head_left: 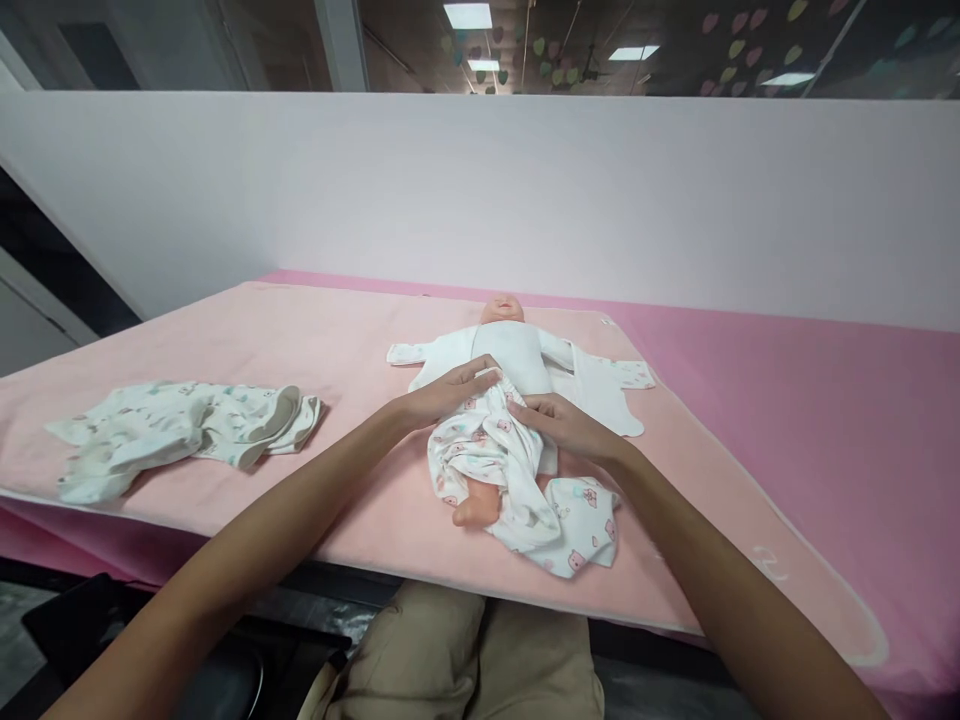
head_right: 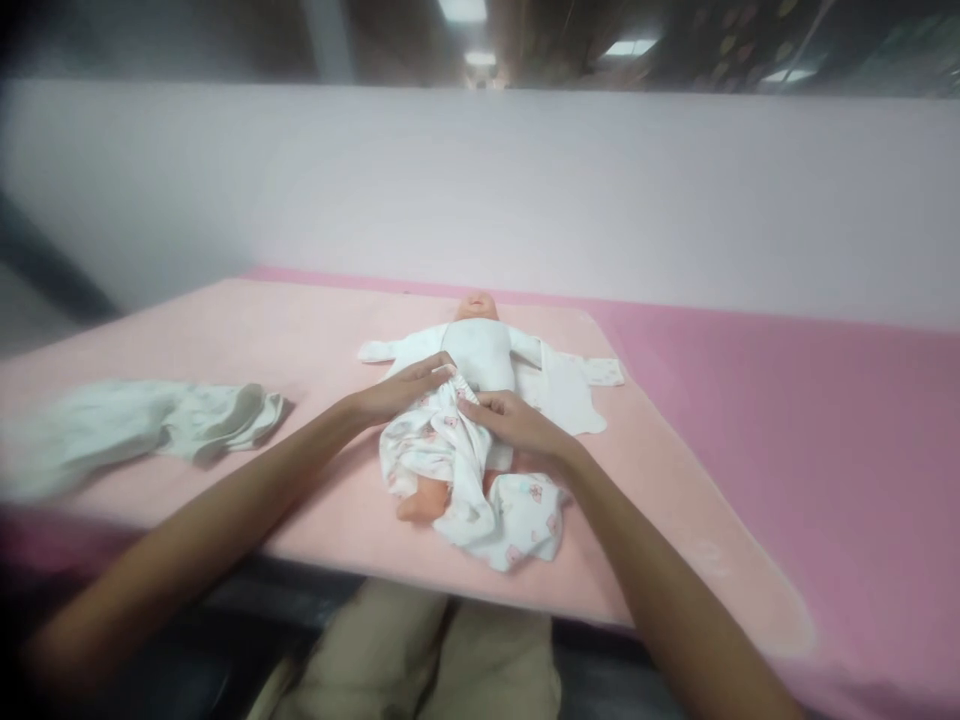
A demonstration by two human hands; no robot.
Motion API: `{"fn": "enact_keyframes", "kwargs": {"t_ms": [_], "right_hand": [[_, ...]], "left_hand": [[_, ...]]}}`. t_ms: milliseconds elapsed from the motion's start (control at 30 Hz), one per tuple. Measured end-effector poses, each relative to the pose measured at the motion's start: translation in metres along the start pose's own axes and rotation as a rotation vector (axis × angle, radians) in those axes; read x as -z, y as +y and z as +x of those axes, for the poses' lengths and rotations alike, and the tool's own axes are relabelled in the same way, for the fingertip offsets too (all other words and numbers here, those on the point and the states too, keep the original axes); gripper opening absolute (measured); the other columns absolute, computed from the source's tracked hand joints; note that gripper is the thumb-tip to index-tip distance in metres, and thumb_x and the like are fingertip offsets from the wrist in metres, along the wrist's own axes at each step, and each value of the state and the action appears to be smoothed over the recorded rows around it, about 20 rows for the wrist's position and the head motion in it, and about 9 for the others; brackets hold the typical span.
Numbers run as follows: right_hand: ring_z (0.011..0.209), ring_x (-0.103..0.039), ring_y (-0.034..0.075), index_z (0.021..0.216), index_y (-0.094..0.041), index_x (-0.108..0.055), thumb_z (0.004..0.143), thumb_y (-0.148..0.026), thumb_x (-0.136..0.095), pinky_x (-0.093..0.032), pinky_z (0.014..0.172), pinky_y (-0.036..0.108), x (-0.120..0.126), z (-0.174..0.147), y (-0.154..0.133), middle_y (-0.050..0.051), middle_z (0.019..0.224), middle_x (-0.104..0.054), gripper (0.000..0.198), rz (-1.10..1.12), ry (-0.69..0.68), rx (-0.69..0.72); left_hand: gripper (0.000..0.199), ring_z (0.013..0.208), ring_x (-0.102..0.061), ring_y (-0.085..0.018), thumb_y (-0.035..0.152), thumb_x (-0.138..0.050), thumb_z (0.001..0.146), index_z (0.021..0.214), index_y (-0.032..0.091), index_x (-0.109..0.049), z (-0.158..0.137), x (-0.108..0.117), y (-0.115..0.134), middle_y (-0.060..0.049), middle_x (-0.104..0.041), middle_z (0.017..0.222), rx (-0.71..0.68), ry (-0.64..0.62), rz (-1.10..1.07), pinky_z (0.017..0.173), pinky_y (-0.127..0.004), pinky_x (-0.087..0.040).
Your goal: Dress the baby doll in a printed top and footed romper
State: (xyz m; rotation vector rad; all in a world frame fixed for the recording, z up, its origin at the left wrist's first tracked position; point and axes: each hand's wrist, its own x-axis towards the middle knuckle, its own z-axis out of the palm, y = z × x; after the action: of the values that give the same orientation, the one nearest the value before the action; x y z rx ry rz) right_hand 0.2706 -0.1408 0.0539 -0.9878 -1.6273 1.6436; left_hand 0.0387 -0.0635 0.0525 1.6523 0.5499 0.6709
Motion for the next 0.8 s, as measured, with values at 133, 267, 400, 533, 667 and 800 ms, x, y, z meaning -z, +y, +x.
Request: {"fn": "enact_keyframes", "kwargs": {"t_ms": [133, 267, 400, 533, 667, 800], "right_hand": [[0.089, -0.067, 0.021, 0.100, -0.021, -0.074, 0.096, -0.060, -0.070, -0.055, 0.081, 0.032, -0.005, 0.007, 0.006, 0.003, 0.095, -0.074, 0.039, 0.134, 0.138, 0.080], [0.084, -0.066, 0.019, 0.106, -0.021, -0.074, 0.094, -0.063, -0.071, -0.056, 0.077, 0.031, -0.006, 0.010, 0.008, 0.004, 0.091, -0.074, 0.044, 0.174, 0.196, 0.093], [0.074, -0.065, 0.019, 0.101, -0.021, -0.077, 0.087, -0.061, -0.079, -0.054, 0.065, 0.030, 0.003, 0.002, 0.006, 0.003, 0.084, -0.073, 0.042, 0.065, 0.081, -0.057], [0.079, -0.070, 0.021, 0.092, -0.019, -0.077, 0.081, -0.051, -0.087, -0.055, 0.068, 0.030, 0.012, 0.001, 0.008, 0.005, 0.088, -0.075, 0.036, 0.029, 0.001, -0.094], [0.087, -0.073, 0.022, 0.110, -0.021, -0.077, 0.081, -0.049, -0.088, -0.058, 0.076, 0.031, 0.010, 0.003, 0.009, 0.007, 0.099, -0.079, 0.042, 0.157, 0.075, -0.008], [0.092, -0.074, 0.021, 0.128, -0.024, -0.070, 0.083, -0.044, -0.087, -0.060, 0.079, 0.030, 0.005, 0.002, 0.004, 0.006, 0.111, -0.078, 0.053, 0.215, 0.094, 0.015]], "left_hand": [[0.043, 0.088, -0.069, -0.024, 0.058, -0.076, 0.087, 0.103, 0.018, -0.074, -0.006, -0.005, 0.008, -0.007, -0.074, 0.096, 0.103, -0.132, 0.122, 0.079, -0.034, -0.053], [0.045, 0.107, -0.071, -0.032, 0.046, -0.087, 0.077, 0.111, 0.019, -0.076, -0.011, -0.004, 0.012, -0.008, -0.078, 0.108, 0.105, -0.172, 0.151, 0.091, -0.039, -0.055], [0.041, 0.106, -0.070, -0.027, 0.048, -0.080, 0.087, 0.114, 0.020, -0.068, -0.011, 0.005, 0.009, -0.008, -0.075, 0.109, 0.041, -0.160, -0.060, 0.091, -0.038, -0.055], [0.041, 0.088, -0.067, -0.019, 0.052, -0.079, 0.088, 0.109, 0.021, -0.063, -0.008, 0.005, 0.005, -0.004, -0.070, 0.099, 0.047, -0.131, -0.134, 0.077, -0.031, -0.054], [0.044, 0.073, -0.063, -0.018, 0.059, -0.076, 0.088, 0.094, 0.016, -0.067, -0.006, 0.001, 0.001, -0.002, -0.064, 0.076, 0.093, -0.058, -0.121, 0.071, -0.033, -0.054], [0.046, 0.077, -0.067, -0.023, 0.060, -0.074, 0.088, 0.083, 0.014, -0.069, -0.006, 0.007, -0.005, -0.005, -0.067, 0.071, 0.126, -0.059, -0.113, 0.076, -0.038, -0.057]]}}
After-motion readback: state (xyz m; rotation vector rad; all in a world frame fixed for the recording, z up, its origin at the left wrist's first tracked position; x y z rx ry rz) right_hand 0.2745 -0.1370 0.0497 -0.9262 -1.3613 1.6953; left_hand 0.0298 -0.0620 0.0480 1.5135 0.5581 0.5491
